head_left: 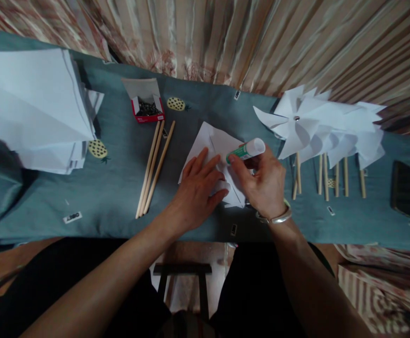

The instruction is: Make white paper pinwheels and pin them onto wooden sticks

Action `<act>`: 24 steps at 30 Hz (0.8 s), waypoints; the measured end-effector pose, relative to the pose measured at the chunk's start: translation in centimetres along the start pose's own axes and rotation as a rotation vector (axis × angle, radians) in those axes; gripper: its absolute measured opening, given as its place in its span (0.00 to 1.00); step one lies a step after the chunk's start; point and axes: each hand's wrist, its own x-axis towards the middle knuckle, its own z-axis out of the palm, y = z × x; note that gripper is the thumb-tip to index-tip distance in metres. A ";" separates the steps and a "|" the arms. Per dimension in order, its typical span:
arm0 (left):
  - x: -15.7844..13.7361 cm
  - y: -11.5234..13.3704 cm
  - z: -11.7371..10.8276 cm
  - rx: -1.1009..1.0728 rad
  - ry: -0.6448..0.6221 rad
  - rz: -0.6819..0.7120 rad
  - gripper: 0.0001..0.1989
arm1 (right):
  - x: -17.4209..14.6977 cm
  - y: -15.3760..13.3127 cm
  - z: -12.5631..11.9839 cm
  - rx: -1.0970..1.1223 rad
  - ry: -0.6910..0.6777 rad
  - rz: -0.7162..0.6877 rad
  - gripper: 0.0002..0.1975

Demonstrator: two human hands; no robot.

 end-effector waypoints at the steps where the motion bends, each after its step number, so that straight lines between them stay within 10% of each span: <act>1: 0.0 0.0 0.0 -0.002 -0.001 -0.001 0.10 | 0.0 -0.1 0.0 -0.012 -0.001 -0.006 0.15; 24: 0.0 -0.1 0.0 -0.027 -0.005 0.007 0.14 | 0.0 -0.8 -0.3 -0.045 -0.169 -0.115 0.14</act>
